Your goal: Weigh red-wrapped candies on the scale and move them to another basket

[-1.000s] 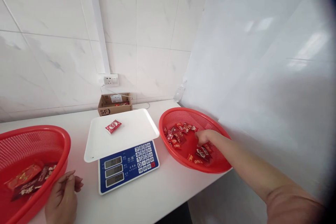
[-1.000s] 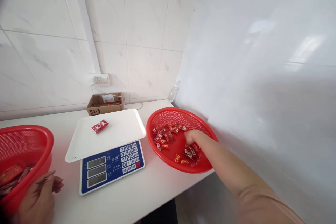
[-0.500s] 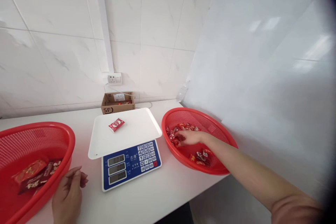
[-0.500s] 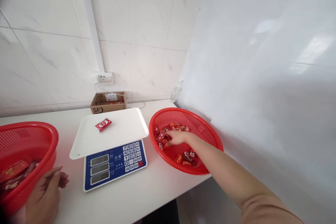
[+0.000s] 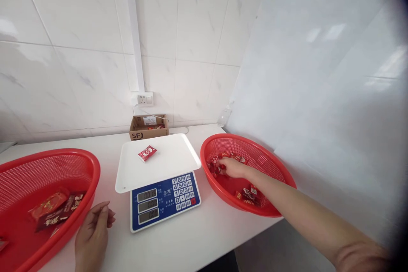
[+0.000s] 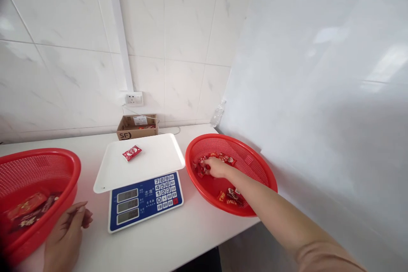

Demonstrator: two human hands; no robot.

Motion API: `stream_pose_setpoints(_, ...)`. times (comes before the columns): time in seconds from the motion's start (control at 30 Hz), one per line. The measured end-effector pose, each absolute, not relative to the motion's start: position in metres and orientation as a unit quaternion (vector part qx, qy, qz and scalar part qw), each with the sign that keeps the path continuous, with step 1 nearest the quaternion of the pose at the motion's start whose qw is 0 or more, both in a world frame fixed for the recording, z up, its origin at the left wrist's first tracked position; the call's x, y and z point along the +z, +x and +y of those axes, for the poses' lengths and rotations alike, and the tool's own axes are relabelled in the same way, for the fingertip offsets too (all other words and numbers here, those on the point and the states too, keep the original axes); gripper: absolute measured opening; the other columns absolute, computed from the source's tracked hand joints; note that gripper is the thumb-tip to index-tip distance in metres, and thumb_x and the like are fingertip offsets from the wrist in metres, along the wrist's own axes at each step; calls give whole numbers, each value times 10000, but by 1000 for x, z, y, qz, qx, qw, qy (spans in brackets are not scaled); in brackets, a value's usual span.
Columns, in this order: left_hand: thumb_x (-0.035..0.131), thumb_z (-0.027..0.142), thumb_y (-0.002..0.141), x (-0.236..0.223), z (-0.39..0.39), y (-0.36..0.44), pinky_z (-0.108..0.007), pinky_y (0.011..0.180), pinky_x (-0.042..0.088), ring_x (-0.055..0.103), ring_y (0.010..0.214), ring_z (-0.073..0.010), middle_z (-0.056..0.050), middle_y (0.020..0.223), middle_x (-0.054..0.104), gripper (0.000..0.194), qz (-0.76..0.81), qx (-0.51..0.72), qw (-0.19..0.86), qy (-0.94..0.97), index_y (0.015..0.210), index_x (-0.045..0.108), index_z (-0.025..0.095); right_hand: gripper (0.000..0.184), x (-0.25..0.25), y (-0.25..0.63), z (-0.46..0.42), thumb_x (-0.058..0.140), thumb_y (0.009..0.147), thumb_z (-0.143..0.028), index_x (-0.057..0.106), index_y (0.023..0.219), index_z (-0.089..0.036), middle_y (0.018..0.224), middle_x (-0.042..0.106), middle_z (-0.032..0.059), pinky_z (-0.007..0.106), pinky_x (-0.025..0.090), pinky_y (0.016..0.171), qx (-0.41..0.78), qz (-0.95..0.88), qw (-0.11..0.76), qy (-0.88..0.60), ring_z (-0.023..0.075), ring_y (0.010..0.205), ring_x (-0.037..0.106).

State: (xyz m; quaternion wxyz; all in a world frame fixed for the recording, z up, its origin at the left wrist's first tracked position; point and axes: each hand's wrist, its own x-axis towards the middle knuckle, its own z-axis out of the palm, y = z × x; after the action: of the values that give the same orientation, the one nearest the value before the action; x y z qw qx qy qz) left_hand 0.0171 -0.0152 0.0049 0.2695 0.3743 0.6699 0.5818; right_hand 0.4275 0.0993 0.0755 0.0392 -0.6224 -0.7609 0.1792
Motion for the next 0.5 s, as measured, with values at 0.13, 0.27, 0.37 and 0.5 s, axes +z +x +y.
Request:
stream_pose_setpoints(0.13,522,553,688,5,-14,17,-267,593,463,524,642,-137,3,740,552,401,672,576,272,378,893,568,211,197,102,441,100,527,770,-150,613,941,-196,955,629,49,252,492,580,216,-733,97,-638,144,679,618)
stream_pose_setpoints(0.27,522,563,679,6,-13,19,-266,579,461,523,626,-137,2,728,551,410,669,575,272,384,887,561,212,191,136,421,98,533,780,-184,589,962,-201,1022,596,45,234,500,535,232,-711,222,-625,120,659,600)
stream_pose_setpoints(0.37,526,558,678,9,-13,21,-261,558,453,517,604,-136,4,695,543,405,656,587,275,386,878,558,207,214,155,383,99,578,758,-183,614,964,-227,1028,586,28,244,506,648,203,-760,274,-553,142,798,599)
stream_pose_setpoints(0.5,541,536,673,12,-15,22,-257,530,441,505,574,-133,3,664,536,392,641,610,274,376,864,557,194,221,153,316,103,582,761,-180,640,970,-223,1016,557,41,215,499,586,258,-824,228,-450,121,746,587)
